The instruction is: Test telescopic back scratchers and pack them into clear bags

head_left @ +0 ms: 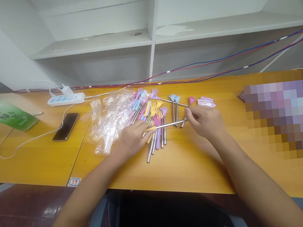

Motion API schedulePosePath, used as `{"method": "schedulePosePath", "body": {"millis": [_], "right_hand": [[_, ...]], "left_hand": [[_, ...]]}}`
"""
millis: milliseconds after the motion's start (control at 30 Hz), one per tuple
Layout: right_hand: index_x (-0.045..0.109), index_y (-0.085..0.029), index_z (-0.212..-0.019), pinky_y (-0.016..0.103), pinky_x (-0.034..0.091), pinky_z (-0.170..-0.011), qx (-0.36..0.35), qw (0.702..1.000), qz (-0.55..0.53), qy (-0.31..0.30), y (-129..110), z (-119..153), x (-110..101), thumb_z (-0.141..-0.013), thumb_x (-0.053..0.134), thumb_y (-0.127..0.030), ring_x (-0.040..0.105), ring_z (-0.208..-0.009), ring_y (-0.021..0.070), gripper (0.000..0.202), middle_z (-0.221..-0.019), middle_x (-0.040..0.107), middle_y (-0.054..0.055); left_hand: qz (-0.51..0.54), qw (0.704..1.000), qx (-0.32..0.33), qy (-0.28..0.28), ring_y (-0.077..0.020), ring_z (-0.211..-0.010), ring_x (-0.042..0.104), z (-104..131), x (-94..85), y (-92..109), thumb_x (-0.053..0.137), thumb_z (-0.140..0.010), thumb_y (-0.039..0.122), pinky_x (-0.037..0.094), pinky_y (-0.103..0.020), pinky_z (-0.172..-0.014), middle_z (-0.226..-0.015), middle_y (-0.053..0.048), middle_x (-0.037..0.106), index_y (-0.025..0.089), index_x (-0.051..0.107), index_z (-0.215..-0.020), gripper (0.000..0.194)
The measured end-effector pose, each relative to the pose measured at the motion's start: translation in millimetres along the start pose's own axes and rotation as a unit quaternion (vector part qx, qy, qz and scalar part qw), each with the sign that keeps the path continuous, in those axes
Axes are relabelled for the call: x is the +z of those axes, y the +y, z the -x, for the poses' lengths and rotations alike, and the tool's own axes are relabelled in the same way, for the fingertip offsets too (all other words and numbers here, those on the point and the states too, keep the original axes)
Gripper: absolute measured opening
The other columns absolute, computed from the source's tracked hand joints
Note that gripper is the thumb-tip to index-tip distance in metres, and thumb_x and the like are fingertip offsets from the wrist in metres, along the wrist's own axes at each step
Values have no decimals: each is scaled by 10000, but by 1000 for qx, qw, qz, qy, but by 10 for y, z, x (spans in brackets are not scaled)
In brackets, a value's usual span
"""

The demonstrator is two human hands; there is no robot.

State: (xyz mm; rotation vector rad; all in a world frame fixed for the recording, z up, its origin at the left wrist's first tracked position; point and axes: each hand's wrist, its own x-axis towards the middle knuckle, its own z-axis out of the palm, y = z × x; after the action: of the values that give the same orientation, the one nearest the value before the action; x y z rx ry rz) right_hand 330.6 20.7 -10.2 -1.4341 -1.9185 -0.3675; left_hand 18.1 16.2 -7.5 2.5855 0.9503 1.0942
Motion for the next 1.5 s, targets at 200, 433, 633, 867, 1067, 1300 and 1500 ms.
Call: {"method": "schedulePosePath", "body": {"millis": [200,433,633,867,1067,1300,1500], "right_hand": [[461,-200,-577,299,277,-541,74,983,-167,-36,-141,103,114,-1100,456,-457,395,-467,101,583,-491,436,-30],[582,-206,-658,289,340,-550,84,967,-228,-73,-375,177,126,-1116,404,-504,468,-484,127,575,-525,491,-13],[588,-211,-690,282,372,-577,79,960,-245,-108,-562,248,162,-1129,352,-544,509,-523,144,599,-555,529,3],[508,-215,-682,280,342,-583,45,960,-247,-121,-718,305,141,-1145,349,-451,476,-532,132,542,-580,504,-6],[623,-202,-882,272,414,-677,-52,950,-236,-200,-710,208,37,-1130,469,-383,599,-691,155,343,-781,659,21],[663,-159,-911,353,374,-770,-215,953,26,-214,-801,136,71,-1084,577,-243,622,-847,239,210,-899,709,98],[633,-173,-849,367,274,-704,-252,947,101,-173,-824,154,-150,-1097,536,-209,541,-715,218,269,-778,666,72]], "left_hand": [[132,982,-94,92,-184,-1034,729,-19,-81,75,528,-1083,303,630,-314,-813,-1134,-72,753,209,702,-1120,201],[180,973,-113,87,-206,-1068,715,31,-43,58,467,-1062,353,632,-364,-840,-1134,-91,750,203,680,-1106,263],[176,976,-99,77,-194,-965,706,43,-5,126,470,-1034,366,613,-357,-809,-1057,-77,753,199,687,-1081,278],[136,986,-77,54,-189,-918,706,58,-6,202,450,-1049,374,586,-349,-784,-1028,-73,759,193,680,-1077,293],[-52,996,0,-78,-196,-889,735,27,28,73,569,-1083,399,563,-328,-771,-1010,-53,773,186,671,-1149,245],[-243,942,92,-211,-226,-827,718,-37,91,126,397,-1107,174,520,-339,-693,-951,-87,744,189,638,-935,297],[-244,930,91,-260,-224,-608,693,-198,-62,206,440,-1062,210,463,-311,-577,-804,-58,729,174,627,-997,201]]}}
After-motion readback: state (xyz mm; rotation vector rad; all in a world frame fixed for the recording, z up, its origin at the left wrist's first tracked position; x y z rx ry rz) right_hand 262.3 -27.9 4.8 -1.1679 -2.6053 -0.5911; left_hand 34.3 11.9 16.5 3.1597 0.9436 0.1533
